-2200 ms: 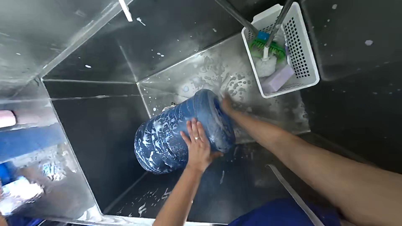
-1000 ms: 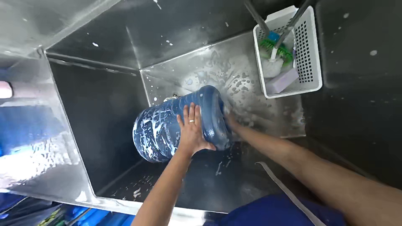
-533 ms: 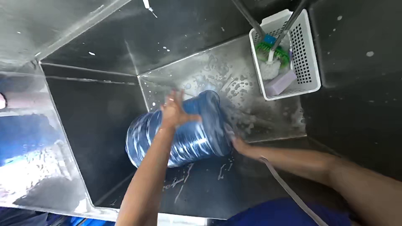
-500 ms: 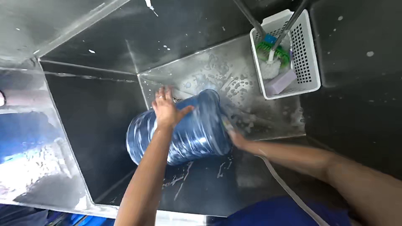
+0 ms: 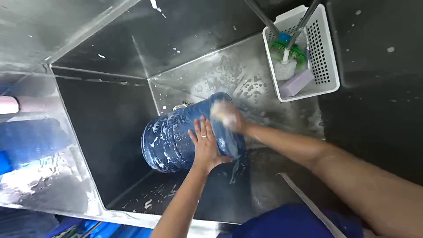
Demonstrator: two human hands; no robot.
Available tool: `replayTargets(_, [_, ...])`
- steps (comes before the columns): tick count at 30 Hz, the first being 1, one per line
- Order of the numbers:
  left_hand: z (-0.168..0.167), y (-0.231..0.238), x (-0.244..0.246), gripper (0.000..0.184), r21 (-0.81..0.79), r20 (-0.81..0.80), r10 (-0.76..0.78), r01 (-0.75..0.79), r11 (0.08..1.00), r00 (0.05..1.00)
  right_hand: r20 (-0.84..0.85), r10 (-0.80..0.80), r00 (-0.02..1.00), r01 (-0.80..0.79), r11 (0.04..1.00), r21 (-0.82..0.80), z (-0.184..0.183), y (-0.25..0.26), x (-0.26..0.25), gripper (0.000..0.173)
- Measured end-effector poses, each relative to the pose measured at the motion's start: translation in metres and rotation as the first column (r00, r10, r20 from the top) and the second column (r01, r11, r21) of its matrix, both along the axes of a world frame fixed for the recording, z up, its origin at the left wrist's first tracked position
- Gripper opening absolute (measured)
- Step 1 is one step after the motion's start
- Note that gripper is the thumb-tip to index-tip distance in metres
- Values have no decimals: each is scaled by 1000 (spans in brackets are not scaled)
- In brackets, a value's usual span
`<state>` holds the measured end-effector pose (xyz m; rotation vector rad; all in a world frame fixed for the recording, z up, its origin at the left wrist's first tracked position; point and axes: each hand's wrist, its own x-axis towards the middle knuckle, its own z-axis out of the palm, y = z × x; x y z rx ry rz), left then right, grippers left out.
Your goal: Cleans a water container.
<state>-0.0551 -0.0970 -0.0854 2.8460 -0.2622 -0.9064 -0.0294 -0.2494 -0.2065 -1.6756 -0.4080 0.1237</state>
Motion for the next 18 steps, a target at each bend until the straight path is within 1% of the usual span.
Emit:
replayTargets(1, [-2,-5,-7,153,-8,28,22,-22,1000,999,-264,-109,958,118,993,18,-22,8,8,42])
replayTargets(2, [-4,-5,-10,156,-9,45,19,-18,1000,999,-482,-163,861,175,984,-21,-44,14,0,49])
replayTargets(3, [-6,-3,-11,158,-13,75,-2,3,1000,997,-651,-156,743,149,987,-66,-57,15,-20,52])
replayTargets(4, [-8,0,-9,158,-24,118,-21,24,999,993,-750,-118,651,62,993,-103,-54,11,-45,54])
replayTargets(5, [-9,0,-11,157,-38,147,-23,29,999,989,-813,-60,579,-28,995,-94,-34,1,-69,54])
replayTargets(6, [-11,1,-15,157,-53,167,-19,29,998,986,-843,3,538,-58,998,-33,-1,-12,-89,53])
replayTargets(7, [-13,2,-19,156,-67,196,-20,33,997,980,-826,62,560,-33,998,53,30,-21,-97,55])
replayTargets(8, [-14,3,-21,155,-76,223,-21,39,996,975,-765,94,637,9,992,129,53,-23,-89,60])
replayTargets(9, [-15,3,-24,155,-83,235,-19,39,996,972,-677,79,732,40,987,159,61,-20,-70,63])
replayTargets(10, [-15,2,-25,155,-83,237,-17,38,996,971,-588,26,809,73,987,144,51,-12,-43,61])
replayTargets(11, [-13,1,-23,155,-69,221,-21,37,997,975,-522,-60,851,140,983,115,28,-2,-18,57])
replayTargets(12, [-9,-2,-16,155,-38,163,-20,27,999,986,-529,-140,837,210,975,74,-2,9,-2,54])
replayTargets(13, [-2,-6,-2,154,5,55,-7,7,1000,998,-621,-160,768,223,974,25,-27,15,-1,52])
replayTargets(14, [6,-6,19,152,52,-89,12,-8,999,996,-718,-143,681,167,985,-38,-41,18,-18,51])
replayTargets(15, [8,-2,43,147,55,-177,19,-9,998,984,-791,-100,604,80,995,-65,-40,13,-47,51])
replayTargets(16, [3,7,69,137,4,-195,48,-48,999,980,-844,-30,535,-6,999,-40,-22,0,-70,51])
replayTargets(17, [-2,19,91,123,-34,-144,108,-114,993,984,-859,29,510,-20,1000,22,5,-12,-81,51])
replayTargets(18, [-3,30,105,107,-30,-30,176,-177,984,984,-831,72,552,-1,996,86,30,-21,-77,51])
